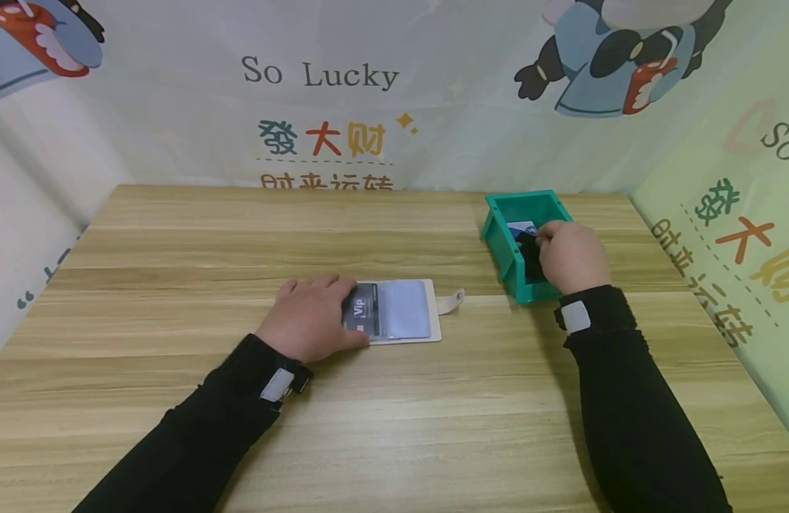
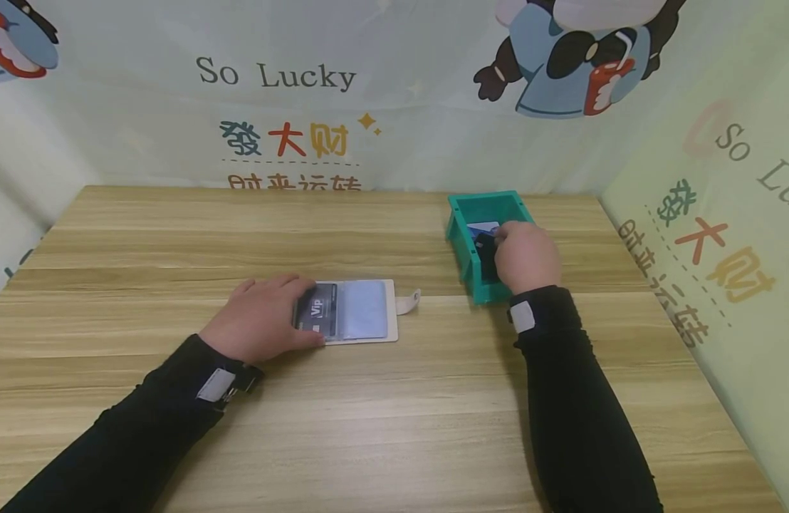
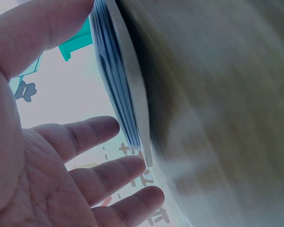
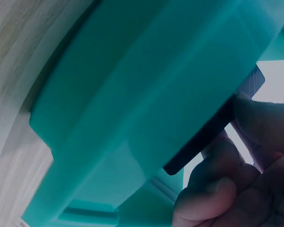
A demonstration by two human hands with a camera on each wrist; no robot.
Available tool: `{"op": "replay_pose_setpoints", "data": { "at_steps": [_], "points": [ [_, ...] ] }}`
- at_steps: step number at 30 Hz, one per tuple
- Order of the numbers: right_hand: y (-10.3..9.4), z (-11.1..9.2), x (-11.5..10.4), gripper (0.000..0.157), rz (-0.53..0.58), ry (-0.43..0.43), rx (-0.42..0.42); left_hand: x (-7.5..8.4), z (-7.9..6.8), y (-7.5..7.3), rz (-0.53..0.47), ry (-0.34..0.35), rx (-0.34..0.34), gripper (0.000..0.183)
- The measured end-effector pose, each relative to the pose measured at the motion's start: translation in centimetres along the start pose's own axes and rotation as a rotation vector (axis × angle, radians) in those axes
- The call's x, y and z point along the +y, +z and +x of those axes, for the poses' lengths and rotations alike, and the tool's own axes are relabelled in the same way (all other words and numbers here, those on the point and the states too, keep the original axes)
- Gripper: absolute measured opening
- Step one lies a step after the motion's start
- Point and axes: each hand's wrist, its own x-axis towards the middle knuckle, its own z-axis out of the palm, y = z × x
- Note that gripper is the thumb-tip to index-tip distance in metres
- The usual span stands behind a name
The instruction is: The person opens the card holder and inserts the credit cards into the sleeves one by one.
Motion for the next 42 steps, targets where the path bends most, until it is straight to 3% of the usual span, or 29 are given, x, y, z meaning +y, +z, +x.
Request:
{"op": "replay_pose_setpoints", "data": {
  "at_steps": [7,13,18,23,27,34,42],
  "points": [
    [-0.7,0.1,-0.1,0.026,0.070,0.044,0.051,0.0,0.0,0.0,0.007,-0.003,0.005,0.089],
    [-1.4,-0.1,-0.9,0.028,0.109,0.090,0.187,0.0,0.0,0.0,0.006,0.004,0.009,0.089],
    [-2.3,-0.5,-2.2,0.030,0.169,0.080,0.294,0.1,-0.1,-0.1,0.006,0.017,0.022,0.087],
    [-2.7,-1.2,-3.6,0.030,0.276,0.028,0.323,0.3,0.0,-0.3,-0.029,0.010,0.038,0.086],
    [-2.3,-1.7,-5.1,0.026,0.396,-0.030,0.291,0.6,0.2,-0.5,-0.110,-0.002,0.081,0.083],
    [-0.8,-2.8,-7.8,0.024,0.667,-0.044,0.093,1.0,0.1,-0.9,-0.256,-0.008,0.152,0.078],
    [0.9,-3.8,-9.9,0.027,0.872,-0.027,-0.086,1.6,0.0,-1.4,-0.417,0.025,0.204,0.075]
  ]
}}
